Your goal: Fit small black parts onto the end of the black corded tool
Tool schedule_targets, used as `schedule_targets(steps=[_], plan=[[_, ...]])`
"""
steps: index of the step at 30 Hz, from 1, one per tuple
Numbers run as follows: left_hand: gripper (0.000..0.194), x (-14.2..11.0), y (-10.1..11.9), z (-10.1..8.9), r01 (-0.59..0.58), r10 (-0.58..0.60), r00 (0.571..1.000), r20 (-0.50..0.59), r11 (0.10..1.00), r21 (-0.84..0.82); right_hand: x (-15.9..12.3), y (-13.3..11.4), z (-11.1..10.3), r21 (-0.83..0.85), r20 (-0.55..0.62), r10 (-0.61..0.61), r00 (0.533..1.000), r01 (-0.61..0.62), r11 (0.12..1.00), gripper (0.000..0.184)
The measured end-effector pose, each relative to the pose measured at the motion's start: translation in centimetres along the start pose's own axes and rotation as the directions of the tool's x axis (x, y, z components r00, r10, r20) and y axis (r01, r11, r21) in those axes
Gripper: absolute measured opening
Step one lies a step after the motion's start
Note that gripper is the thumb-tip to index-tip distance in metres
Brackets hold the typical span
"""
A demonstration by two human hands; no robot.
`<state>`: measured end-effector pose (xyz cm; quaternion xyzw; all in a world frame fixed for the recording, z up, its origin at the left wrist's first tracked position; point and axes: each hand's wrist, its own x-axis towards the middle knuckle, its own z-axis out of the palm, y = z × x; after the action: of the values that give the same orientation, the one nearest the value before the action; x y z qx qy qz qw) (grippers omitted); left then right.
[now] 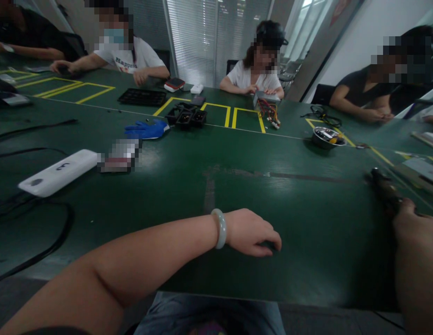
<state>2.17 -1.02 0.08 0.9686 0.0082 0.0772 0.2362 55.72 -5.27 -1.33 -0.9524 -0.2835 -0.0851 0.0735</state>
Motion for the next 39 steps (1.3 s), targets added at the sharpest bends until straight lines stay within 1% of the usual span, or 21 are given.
schedule_targets(steps=[1,2,3,5,7,9,11,12,14,15,17,20,22,26,31,33,34,36,37,38,39], plan=[[0.027,0.0,0.0,0.0,-0.003,0.003,1.000,-0.004,1.000,0.001,-0.1,-0.3,0.0,0.000,0.028,0.144,0.989,-0.144,0.990,0.089],[0.027,0.0,0.0,0.0,-0.005,0.005,1.000,-0.008,1.000,0.001,-0.3,-0.7,-0.2,0.003,0.063,0.249,0.966,-0.250,0.968,0.087],[0.026,0.0,0.0,0.0,-0.005,0.005,1.000,-0.010,1.000,0.000,-0.7,-1.2,-0.5,0.019,0.097,0.291,0.952,-0.294,0.956,0.084],[0.026,0.0,0.0,0.0,-0.009,0.009,1.000,-0.010,1.000,-0.002,-2.2,-3.0,-1.3,0.089,0.137,0.208,0.969,-0.221,0.971,0.080],[0.027,0.0,0.0,0.0,-0.012,0.012,1.000,-0.003,1.000,-0.005,-4.6,-5.7,-2.6,0.171,0.167,0.081,0.983,-0.110,0.979,0.079],[0.027,-0.1,-0.1,-0.1,-0.012,0.012,1.000,0.005,1.000,-0.005,-7.8,-9.1,-3.9,0.229,0.223,-0.092,0.971,0.039,0.973,0.078],[0.028,-0.3,0.0,-0.2,-0.008,0.008,1.000,0.016,1.000,-0.006,-11.3,-12.9,-5.2,0.316,0.261,-0.282,0.923,0.195,0.929,0.076],[0.028,-0.3,0.0,-0.3,-0.009,0.009,1.000,0.019,1.000,-0.005,-13.0,-14.7,-5.7,0.361,0.277,-0.392,0.877,0.283,0.889,0.075],[0.028,-0.4,0.1,-0.4,-0.008,0.008,1.000,0.014,1.000,0.001,-16.2,-18.2,-6.2,0.422,0.272,-0.545,0.793,0.411,0.808,0.072],[0.028,-0.4,0.1,-0.5,-0.007,0.007,1.000,0.008,1.000,0.006,-17.6,-19.8,-6.3,0.450,0.274,-0.598,0.753,0.449,0.772,0.069],[0.027,-0.4,0.1,-0.5,-0.006,0.006,1.000,-0.006,1.000,0.015,-20.1,-22.5,-6.1,0.494,0.268,-0.664,0.698,0.492,0.717,0.067],[0.028,-0.3,0.1,-0.5,-0.010,0.010,1.000,-0.008,1.000,0.026,-23.1,-25.4,-5.7,0.591,0.224,-0.784,0.579,0.559,0.581,0.065],[0.028,-0.3,0.1,-0.6,-0.009,0.009,1.000,-0.005,1.000,0.029,-24.7,-26.7,-5.6,0.630,0.174,-0.831,0.529,0.588,0.507,0.063],[0.028,-0.3,0.1,-0.5,-0.002,0.003,1.000,-0.014,1.000,0.025,-26.9,-27.9,-5.4,0.640,0.080,-0.880,0.467,0.653,0.405,0.056],[0.028,-0.4,0.1,-0.3,0.007,-0.007,1.000,-0.026,0.999,0.032,-27.5,-28.0,-4.8,0.544,-0.167,-0.909,0.383,0.805,0.239,0.044],[0.027,-0.4,0.2,-0.4,-0.004,0.005,1.000,-0.020,0.999,0.045,-27.3,-27.9,-4.5,0.557,-0.216,-0.911,0.351,0.811,0.180,0.040],[0.025,-0.4,0.3,-0.5,-0.009,0.011,1.000,-0.022,0.998,0.059,-27.0,-27.9,-4.3,0.587,-0.216,-0.911,0.351,0.792,0.166,0.039],[0.023,-0.3,0.4,-0.9,0.012,-0.004,0.997,-0.079,0.995,0.099,-26.6,-28.0,-4.1,0.670,-0.184,-0.905,0.383,0.723,0.170,0.039],[0.022,-0.2,0.5,-1.1,0.058,-0.040,0.988,-0.152,0.991,0.117,-26.3,-28.0,-4.0,0.710,-0.163,-0.901,0.403,0.682,0.176,0.040],[0.021,-0.1,0.5,-1.3,0.134,-0.099,0.963,-0.252,0.983,0.128,-26.1,-28.1,-3.9,0.745,-0.143,-0.897,0.418,0.643,0.180,0.040],[0.022,-0.1,0.5,-1.6,0.232,-0.173,0.915,-0.364,0.965,0.126,-25.9,-28.2,-3.8,0.773,-0.128,-0.896,0.426,0.608,0.179,0.040]])
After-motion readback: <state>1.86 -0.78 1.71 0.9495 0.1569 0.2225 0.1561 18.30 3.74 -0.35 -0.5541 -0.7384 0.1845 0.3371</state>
